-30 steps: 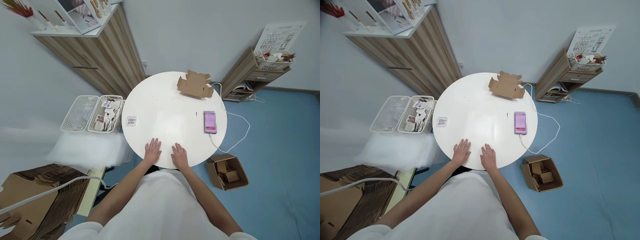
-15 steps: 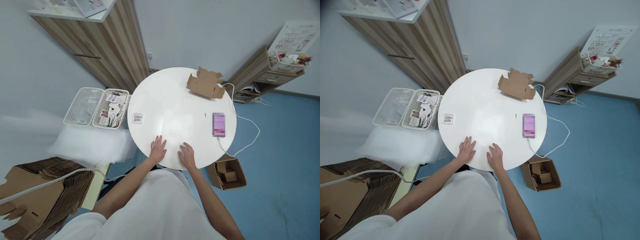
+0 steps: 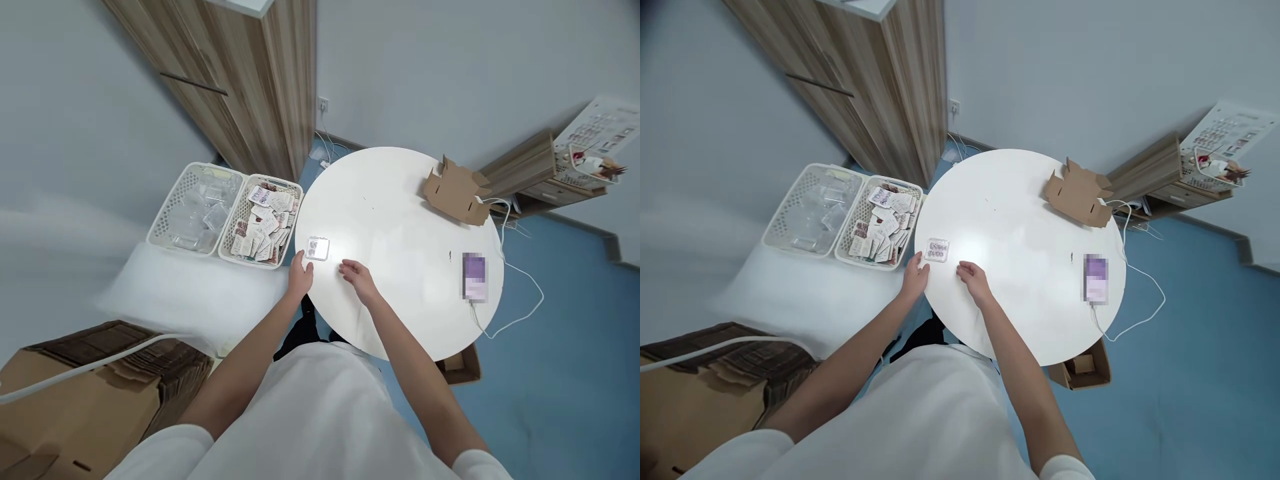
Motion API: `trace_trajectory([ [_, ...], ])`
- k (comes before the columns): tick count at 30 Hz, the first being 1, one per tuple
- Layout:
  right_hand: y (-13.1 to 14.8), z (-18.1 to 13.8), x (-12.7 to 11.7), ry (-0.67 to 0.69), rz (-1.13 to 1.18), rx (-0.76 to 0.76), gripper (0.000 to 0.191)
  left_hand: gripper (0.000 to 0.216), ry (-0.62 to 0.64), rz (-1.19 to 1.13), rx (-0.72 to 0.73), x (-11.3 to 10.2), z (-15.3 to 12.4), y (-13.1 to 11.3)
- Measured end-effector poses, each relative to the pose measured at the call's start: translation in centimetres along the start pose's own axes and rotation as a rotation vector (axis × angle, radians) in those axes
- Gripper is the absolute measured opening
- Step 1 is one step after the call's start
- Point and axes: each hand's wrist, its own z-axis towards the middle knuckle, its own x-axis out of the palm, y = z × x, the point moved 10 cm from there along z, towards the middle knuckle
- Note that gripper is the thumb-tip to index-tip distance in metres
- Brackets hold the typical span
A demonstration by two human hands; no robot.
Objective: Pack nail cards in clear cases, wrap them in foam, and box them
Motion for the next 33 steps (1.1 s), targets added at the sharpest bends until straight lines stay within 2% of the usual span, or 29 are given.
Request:
trace_trajectory([
  [3, 0.6, 2.4, 2.0, -0.04, -0.049, -0.038, 0.043, 0.053, 0.046, -0.133, -0.099, 0.4, 1.3, 0.8],
  [6, -0.4, 3.4, 3.3, -0.065, -0.076, -0.038, 0.057, 0.053, 0.084, -0.212, -0.108, 0.8, 1.6, 1.0],
  [10, -1.8, 3.2, 4.6, -0.085, -0.122, -0.032, 0.069, 0.047, 0.125, -0.267, -0.145, 1.1, 1.7, 1.7],
  [16, -1.9, 1.6, 4.3, -0.13, -0.1, -0.047, 0.066, 0.047, 0.136, -0.275, -0.178, 1.4, 0.5, 1.9],
  [19, -1.8, -0.3, 2.6, -0.15, -0.102, -0.087, 0.066, 0.047, 0.131, -0.245, -0.13, 2.4, -1.4, 0.7],
  [22, -2.3, -3.1, -0.4, -0.207, -0.124, -0.102, 0.064, 0.047, 0.176, -0.22, -0.043, 4.6, -4.0, -1.2],
  [28, -5.2, -10.2, -8.4, -0.277, -0.114, -0.093, 0.064, 0.048, 0.426, -0.19, 0.151, 12.2, -10.1, -4.0],
  [33, -9.2, -13.6, -13.6, -0.222, -0.103, -0.038, 0.068, 0.05, 0.519, -0.046, 0.201, 17.6, -14.1, -4.0],
])
